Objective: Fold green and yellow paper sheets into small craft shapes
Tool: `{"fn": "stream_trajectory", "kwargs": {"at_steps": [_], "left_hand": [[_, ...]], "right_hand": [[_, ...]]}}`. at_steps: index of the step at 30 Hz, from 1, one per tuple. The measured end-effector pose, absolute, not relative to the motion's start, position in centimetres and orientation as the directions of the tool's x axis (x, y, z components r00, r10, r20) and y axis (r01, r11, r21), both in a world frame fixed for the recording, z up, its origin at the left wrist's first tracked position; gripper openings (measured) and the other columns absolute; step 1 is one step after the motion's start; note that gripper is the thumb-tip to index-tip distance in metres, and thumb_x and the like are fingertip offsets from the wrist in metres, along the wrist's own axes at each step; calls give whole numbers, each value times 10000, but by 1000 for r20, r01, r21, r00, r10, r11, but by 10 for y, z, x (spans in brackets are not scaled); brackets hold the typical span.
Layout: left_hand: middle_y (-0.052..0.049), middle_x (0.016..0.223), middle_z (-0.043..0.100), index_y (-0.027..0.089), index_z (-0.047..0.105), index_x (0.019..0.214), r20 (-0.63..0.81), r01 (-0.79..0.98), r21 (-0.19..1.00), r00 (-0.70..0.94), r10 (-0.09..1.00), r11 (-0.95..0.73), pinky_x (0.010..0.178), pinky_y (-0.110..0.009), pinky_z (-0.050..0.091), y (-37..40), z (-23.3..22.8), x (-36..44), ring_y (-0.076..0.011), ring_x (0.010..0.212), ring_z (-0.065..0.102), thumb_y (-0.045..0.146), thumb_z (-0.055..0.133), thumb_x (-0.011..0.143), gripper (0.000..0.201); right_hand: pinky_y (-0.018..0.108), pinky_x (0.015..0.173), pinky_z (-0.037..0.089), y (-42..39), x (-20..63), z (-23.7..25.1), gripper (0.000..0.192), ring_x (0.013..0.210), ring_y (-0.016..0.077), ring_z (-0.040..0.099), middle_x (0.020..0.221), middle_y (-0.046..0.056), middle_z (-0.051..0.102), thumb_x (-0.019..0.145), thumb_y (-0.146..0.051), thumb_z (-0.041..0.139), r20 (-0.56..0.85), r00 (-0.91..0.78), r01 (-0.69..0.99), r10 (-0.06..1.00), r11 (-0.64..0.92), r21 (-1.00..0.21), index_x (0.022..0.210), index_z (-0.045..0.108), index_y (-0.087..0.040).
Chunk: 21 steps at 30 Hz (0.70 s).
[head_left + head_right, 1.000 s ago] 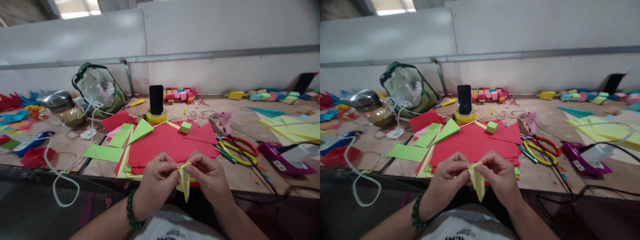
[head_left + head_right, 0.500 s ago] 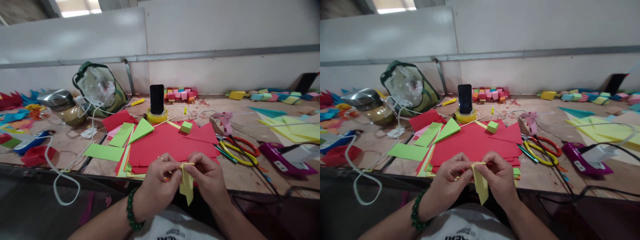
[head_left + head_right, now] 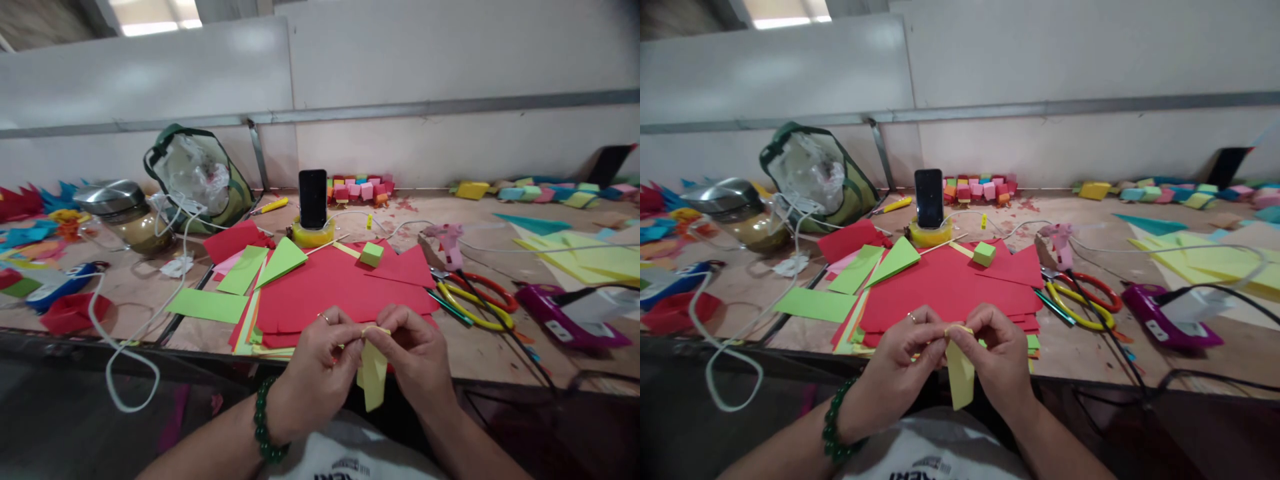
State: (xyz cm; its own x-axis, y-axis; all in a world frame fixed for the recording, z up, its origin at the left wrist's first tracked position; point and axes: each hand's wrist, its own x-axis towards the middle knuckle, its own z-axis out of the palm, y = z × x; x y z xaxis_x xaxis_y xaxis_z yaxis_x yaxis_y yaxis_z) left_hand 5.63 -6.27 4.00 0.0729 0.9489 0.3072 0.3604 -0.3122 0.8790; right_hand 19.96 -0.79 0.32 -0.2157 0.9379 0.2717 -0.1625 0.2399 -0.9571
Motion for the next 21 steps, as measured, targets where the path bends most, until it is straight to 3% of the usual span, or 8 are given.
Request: {"fn": "stream_trajectory", "kwargs": {"at_steps": [5, 9, 15, 21], "left_hand": [[-24, 696, 534, 171, 719, 883, 310, 381, 871, 67, 948, -311, 618, -231, 404, -62, 36, 54, -129, 671, 511, 156, 479, 901, 241], [-44, 743, 610, 134, 676, 1086, 350, 417, 851, 4, 937, -320, 642, -233, 437, -62, 33, 52, -134, 685, 542, 150, 530, 871, 260], [-29, 807, 610, 157, 505, 1320, 451, 428, 809, -15, 892, -402, 671, -217, 459, -65, 24, 52, -110, 701, 544, 113, 507, 872, 451], [-12, 819, 576, 190, 312, 1444, 367, 319, 885, -26, 930, -340, 667, -199, 479, -66, 23, 55, -95, 695, 537, 113, 504, 861, 618]], "right_hand": [[202, 504, 429, -4, 204, -2, 237, 560, 106, 511, 641, -25, 565, 686, -321, 778, 102, -405, -273, 909, -14, -962, 706, 577, -197], [236, 568, 497, -4, 210, 2, 238, 622, 136, 592, 725, 9, 644, 675, -309, 787, 34, -499, -261, 866, -113, -959, 819, 631, -201], [211, 548, 455, -3, 213, 4, 148, 602, 108, 538, 670, -7, 595, 663, -258, 791, 83, -401, -291, 912, -41, -956, 673, 663, -184], [228, 537, 405, -5, 207, 6, 173, 573, 112, 479, 592, -18, 530, 656, -298, 782, 132, -344, -399, 930, -18, -917, 593, 663, -190]]}}
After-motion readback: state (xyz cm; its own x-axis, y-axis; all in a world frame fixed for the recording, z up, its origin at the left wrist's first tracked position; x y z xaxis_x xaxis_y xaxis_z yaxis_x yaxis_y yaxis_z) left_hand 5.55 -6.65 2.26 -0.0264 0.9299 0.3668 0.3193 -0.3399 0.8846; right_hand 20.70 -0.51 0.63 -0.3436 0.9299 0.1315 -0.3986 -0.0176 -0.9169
